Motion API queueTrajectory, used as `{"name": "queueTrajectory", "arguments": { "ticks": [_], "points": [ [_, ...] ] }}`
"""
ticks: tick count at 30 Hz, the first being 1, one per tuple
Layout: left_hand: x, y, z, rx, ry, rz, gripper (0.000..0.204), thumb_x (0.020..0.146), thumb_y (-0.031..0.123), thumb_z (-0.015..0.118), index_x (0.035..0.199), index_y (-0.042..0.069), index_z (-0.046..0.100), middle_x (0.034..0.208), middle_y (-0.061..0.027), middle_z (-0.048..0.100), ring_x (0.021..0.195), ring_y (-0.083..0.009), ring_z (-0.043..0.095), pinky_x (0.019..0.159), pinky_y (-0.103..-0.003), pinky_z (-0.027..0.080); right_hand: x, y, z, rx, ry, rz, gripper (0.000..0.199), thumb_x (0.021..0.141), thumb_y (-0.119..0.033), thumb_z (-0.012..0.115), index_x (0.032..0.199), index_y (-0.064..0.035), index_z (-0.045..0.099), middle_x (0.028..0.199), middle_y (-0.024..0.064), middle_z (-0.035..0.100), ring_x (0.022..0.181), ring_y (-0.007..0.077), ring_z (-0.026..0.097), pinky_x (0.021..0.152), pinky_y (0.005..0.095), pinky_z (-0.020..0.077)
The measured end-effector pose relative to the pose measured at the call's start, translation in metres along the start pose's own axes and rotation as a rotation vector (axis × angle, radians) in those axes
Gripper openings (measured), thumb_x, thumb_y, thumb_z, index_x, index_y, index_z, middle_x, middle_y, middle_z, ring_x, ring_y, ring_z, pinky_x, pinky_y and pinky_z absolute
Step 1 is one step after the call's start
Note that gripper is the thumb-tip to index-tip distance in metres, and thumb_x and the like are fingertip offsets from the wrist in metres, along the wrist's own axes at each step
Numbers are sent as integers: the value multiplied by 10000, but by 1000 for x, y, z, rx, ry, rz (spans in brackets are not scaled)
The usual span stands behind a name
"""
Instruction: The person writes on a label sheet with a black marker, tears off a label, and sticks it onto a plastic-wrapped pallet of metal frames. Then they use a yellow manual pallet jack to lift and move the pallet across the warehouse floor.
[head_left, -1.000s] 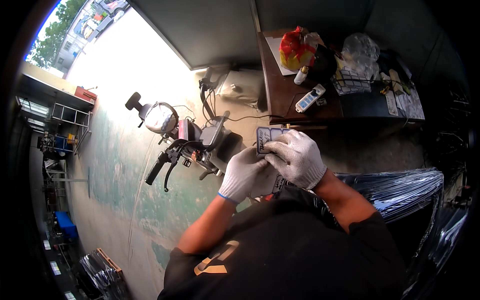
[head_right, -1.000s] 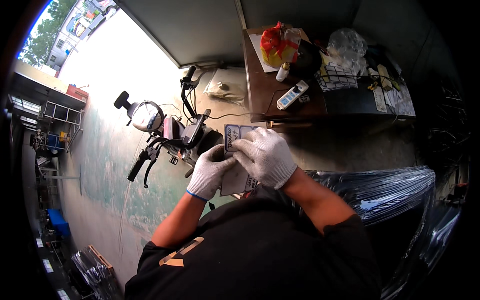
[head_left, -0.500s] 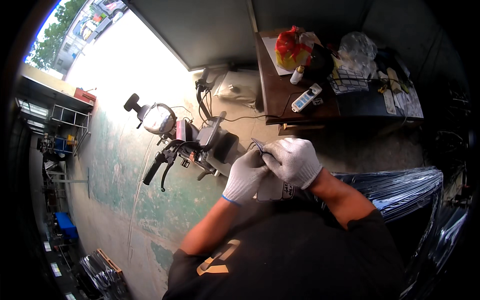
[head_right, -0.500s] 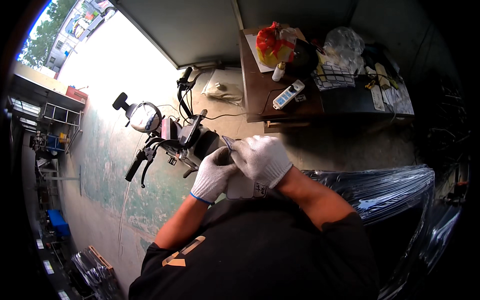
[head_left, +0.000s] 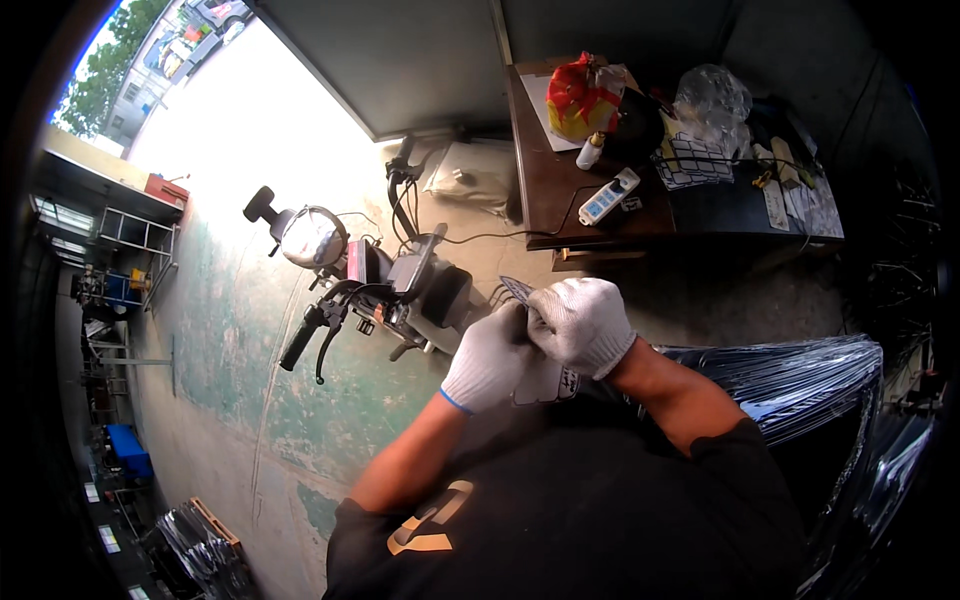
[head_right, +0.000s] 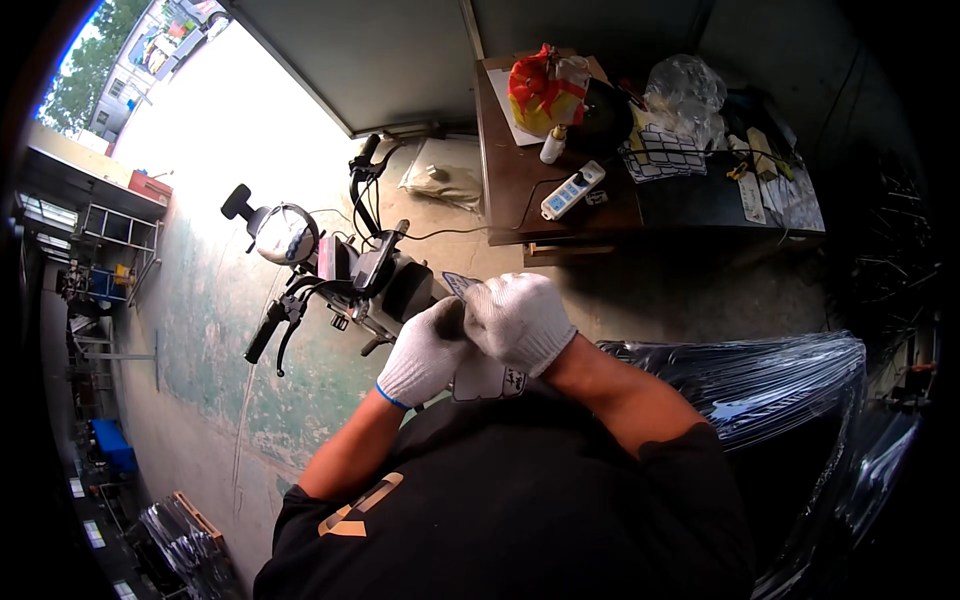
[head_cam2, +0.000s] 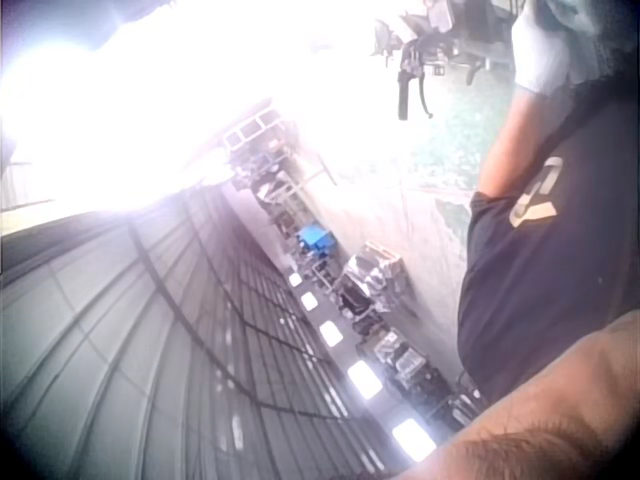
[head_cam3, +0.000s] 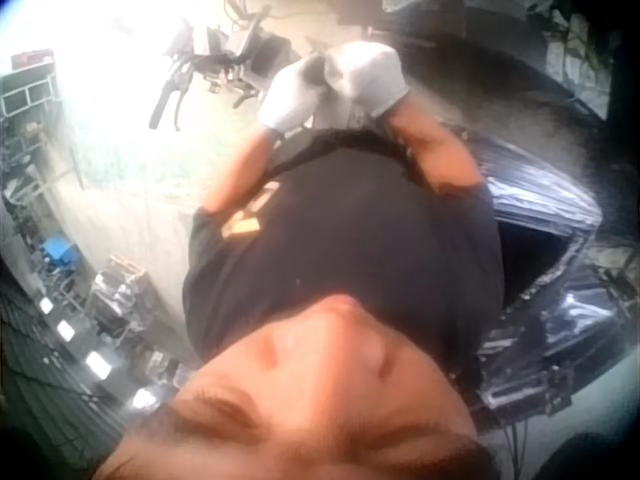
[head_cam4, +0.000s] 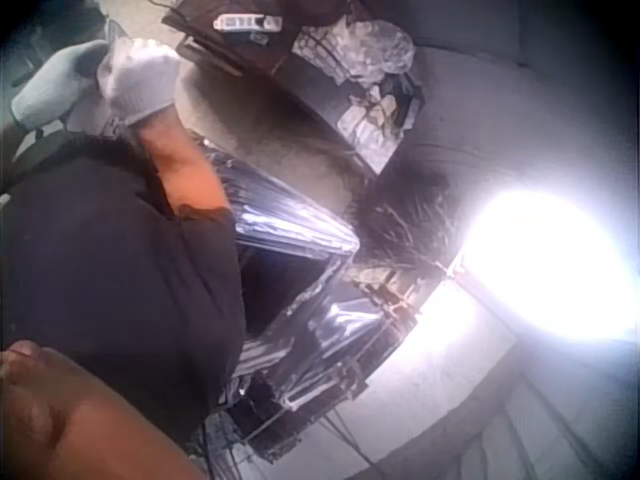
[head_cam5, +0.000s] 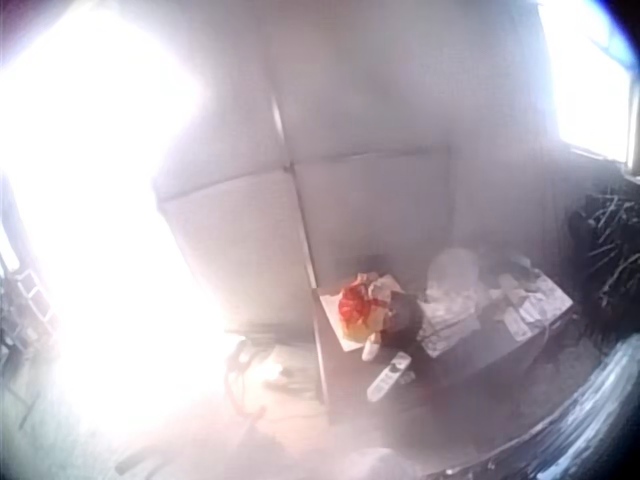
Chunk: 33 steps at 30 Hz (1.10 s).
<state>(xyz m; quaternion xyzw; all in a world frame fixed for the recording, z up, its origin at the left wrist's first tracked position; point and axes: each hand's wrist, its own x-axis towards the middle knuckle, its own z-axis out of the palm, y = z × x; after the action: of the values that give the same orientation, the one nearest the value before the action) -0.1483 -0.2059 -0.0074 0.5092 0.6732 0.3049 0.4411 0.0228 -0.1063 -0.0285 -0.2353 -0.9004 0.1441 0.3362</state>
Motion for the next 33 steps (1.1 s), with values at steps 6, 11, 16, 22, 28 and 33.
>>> {"name": "queueTrajectory", "arguments": {
  "ticks": [6,11,16,22,28,33],
  "points": [
    [10,-33,9,-263,33,-82,258,984,183,779,1110,-36,726,984,-173,756,947,-220,731,881,-390,569,0,5,-1,319,73,265,89,862,-144,825,900,-81,774,819,156,766,767,389,769,716,479,624],
    [9,-24,10,-339,66,-48,219,994,146,757,1121,-29,724,995,-155,770,927,-210,740,865,-395,581,3,2,-8,369,39,289,105,900,-168,823,957,-83,800,844,154,775,777,389,770,731,473,627],
    [12,-15,13,-188,102,34,215,1002,149,732,1144,-12,720,1007,-173,770,926,-279,760,862,-415,592,2,9,-8,192,51,133,80,913,-153,811,959,-90,796,836,134,769,765,383,762,705,477,616],
    [25,-24,16,-113,131,83,201,995,158,717,1117,-2,716,973,-199,743,910,-328,748,840,-425,583,6,16,-11,267,114,163,59,889,-91,808,931,-70,773,831,154,759,760,387,757,682,464,605],
    [35,-21,18,-199,94,3,166,971,132,721,1062,-6,706,952,-194,726,881,-326,728,828,-427,571,-1,30,-6,314,203,307,67,890,-73,805,915,-39,753,841,182,764,766,387,770,681,443,612],
    [62,-43,22,-235,13,-136,336,985,-2,770,1313,-59,727,1203,-107,780,1095,-195,738,984,-343,601,-10,62,-8,367,284,533,89,890,-72,815,923,-29,746,829,181,766,751,376,780,685,426,627]
  ]
}}
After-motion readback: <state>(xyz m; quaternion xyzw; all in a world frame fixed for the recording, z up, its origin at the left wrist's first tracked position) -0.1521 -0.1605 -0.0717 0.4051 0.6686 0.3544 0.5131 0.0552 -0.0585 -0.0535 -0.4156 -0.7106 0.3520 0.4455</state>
